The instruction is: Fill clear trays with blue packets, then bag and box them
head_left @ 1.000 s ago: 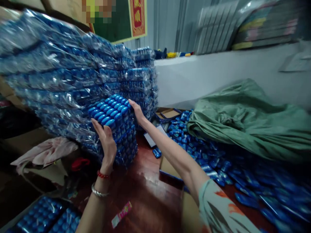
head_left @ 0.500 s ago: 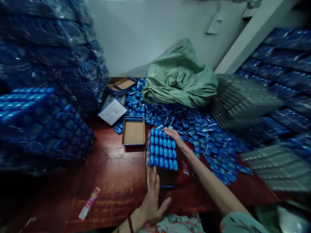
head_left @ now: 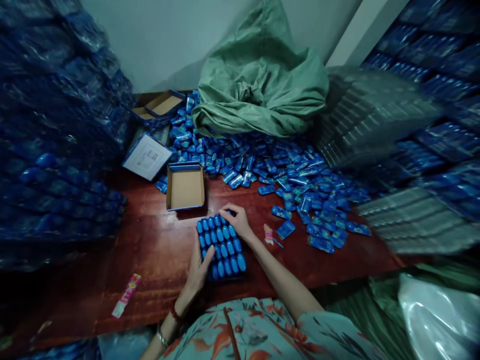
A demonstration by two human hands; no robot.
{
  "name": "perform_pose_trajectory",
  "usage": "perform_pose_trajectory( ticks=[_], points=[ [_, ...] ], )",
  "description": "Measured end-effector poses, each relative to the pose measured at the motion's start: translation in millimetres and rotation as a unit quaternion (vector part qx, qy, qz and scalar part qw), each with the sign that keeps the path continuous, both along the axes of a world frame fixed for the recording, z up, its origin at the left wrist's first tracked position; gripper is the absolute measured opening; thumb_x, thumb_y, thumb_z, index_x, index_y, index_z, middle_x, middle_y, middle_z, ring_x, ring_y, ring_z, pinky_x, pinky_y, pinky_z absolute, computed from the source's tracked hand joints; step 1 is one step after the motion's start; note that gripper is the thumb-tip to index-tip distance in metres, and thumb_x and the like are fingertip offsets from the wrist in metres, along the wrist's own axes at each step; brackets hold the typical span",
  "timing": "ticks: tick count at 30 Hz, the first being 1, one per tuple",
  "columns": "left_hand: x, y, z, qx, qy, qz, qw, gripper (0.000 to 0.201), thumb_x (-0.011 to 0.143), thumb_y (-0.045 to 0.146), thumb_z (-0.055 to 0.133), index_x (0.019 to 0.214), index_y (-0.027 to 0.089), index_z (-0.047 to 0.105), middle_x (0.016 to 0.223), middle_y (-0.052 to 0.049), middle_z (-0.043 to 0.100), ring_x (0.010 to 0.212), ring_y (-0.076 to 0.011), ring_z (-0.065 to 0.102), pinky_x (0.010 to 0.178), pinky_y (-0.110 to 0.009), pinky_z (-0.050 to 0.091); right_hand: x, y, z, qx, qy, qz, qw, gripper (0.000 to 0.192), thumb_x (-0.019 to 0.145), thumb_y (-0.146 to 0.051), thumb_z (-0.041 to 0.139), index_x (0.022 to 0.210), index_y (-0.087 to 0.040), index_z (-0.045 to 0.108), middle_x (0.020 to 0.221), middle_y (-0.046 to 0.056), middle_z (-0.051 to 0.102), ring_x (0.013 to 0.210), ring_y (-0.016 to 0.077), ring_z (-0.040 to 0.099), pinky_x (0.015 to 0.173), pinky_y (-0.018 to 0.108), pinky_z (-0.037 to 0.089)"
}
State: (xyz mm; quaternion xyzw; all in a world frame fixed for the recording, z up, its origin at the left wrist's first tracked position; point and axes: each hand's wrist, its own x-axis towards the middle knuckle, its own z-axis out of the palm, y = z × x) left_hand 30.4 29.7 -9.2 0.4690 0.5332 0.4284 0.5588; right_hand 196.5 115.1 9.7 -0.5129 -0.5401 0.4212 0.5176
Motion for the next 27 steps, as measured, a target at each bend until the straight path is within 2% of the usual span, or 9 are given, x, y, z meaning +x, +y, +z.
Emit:
perform_pose_trajectory(
  ticks=[3, 7, 9, 11, 14, 17, 20, 24, 27],
  points=[
    [4.0, 3.9, 1.4, -0.014, -0.02, 0.012, 1.0, 0.08, 0.083, 0.049, 0.056, 0.147, 0.027, 0.014, 0.154, -0.004, 0.021, 0.141, -0.0219, 0.019, 0.115, -0.037, 0.02, -9.5, -3.6, -2.7, 0.024, -0.003, -0.031, 0.999, 0.021, 0.079, -0.035, 0.058, 0.065, -0.018, 0.061, 0.066, -0.001, 0.059, 0.067, 0.0141, 0.053, 0.067, 0.026, 0.041],
    [-5.3, 7.4, 2.4, -0.017, -0.009, 0.042, 0.999, 0.071, 0.084, 0.048, 0.055, 0.145, 0.027, 0.025, 0.151, -0.003, 0.029, 0.138, -0.0228, 0.026, 0.114, -0.037, 0.024, -12.8, -10.9, -11.7, 0.078, -0.029, -0.061, 0.995, 0.024, 0.085, -0.034, 0.052, 0.067, -0.019, 0.059, 0.068, 0.0, 0.058, 0.067, 0.0143, 0.055, 0.068, 0.026, 0.044],
    [-8.5, 7.0, 0.9, -0.013, 0.014, 0.032, 0.999, 0.071, 0.083, 0.047, 0.057, 0.144, 0.027, 0.027, 0.149, -0.004, 0.032, 0.138, -0.0231, 0.028, 0.114, -0.038, 0.024, -5.7, -14.4, -14.4, 0.092, -0.053, -0.035, 0.994, 0.025, 0.087, -0.033, 0.048, 0.074, -0.018, 0.062, 0.074, 0.002, 0.061, 0.074, 0.0155, 0.057, 0.073, 0.028, 0.046],
    [-10.1, 7.8, -0.7, -0.007, 0.035, 0.012, 0.999, 0.074, 0.081, 0.045, 0.06, 0.144, 0.027, 0.024, 0.148, -0.005, 0.034, 0.136, -0.0234, 0.033, 0.113, -0.039, 0.028, 6.3, -15.7, -11.9, 0.108, -0.099, 0.016, 0.989, 0.023, 0.088, -0.032, 0.047, 0.091, -0.018, 0.065, 0.094, 0.006, 0.065, 0.092, 0.018, 0.059, 0.085, 0.032, 0.045],
    [-10.7, 20.1, 1.2, 0.021, 0.08, 0.013, 0.996, 0.069, 0.084, 0.046, 0.055, 0.143, 0.027, 0.026, 0.145, -0.007, 0.038, 0.131, -0.0231, 0.04, 0.109, -0.04, 0.034, 22.4, -14.0, 1.3, 0.105, -0.18, 0.091, 0.974, 0.03, 0.089, -0.028, 0.047, 0.114, -0.02, 0.061, 0.121, 0.008, 0.06, 0.114, 0.0196, 0.052, 0.1, 0.037, 0.037],
    [-7.4, 43.8, 8.5, 0.083, 0.151, -0.009, 0.985, 0.051, 0.088, 0.046, 0.047, 0.134, 0.022, 0.043, 0.14, -0.008, 0.044, 0.13, -0.0218, 0.04, 0.11, -0.041, 0.03, 23.8, -15.1, 14.3, 0.068, -0.261, 0.142, 0.952, 0.028, 0.09, -0.032, 0.049, 0.111, -0.02, 0.063, 0.112, 0.007, 0.066, 0.106, 0.0198, 0.058, 0.098, 0.038, 0.038],
    [0.9, 57.4, 15.0, 0.132, 0.202, -0.057, 0.969, 0.039, 0.09, 0.043, 0.042, 0.117, 0.018, 0.057, 0.122, -0.009, 0.058, 0.116, -0.0211, 0.051, 0.105, -0.04, 0.036, 14.0, -28.0, 15.4, 0.041, -0.309, 0.116, 0.943, 0.028, 0.089, -0.038, 0.051, 0.102, -0.018, 0.065, 0.098, 0.008, 0.067, 0.096, 0.0206, 0.058, 0.091, 0.037, 0.042],
    [9.5, 39.7, 15.2, 0.138, 0.254, -0.077, 0.954, 0.032, 0.091, 0.04, 0.042, 0.101, 0.018, 0.061, 0.102, -0.008, 0.063, 0.098, -0.0209, 0.057, 0.091, -0.038, 0.044, 6.2, -60.3, 5.8, 0.017, -0.317, 0.088, 0.944, 0.026, 0.092, -0.038, 0.046, 0.096, -0.019, 0.063, 0.092, 0.007, 0.062, 0.093, 0.0205, 0.053, 0.092, 0.039, 0.04],
    [10.4, 20.2, 13.1, 0.141, 0.311, -0.081, 0.937, 0.028, 0.09, 0.04, 0.042, 0.098, 0.021, 0.061, 0.1, -0.007, 0.063, 0.1, -0.0225, 0.054, 0.098, -0.045, 0.038, 6.4, -79.9, 2.5, -0.015, -0.347, 0.068, 0.935, 0.025, 0.091, -0.04, 0.046, 0.101, -0.022, 0.061, 0.098, 0.008, 0.058, 0.098, 0.0232, 0.049, 0.096, 0.046, 0.036]
  ],
)
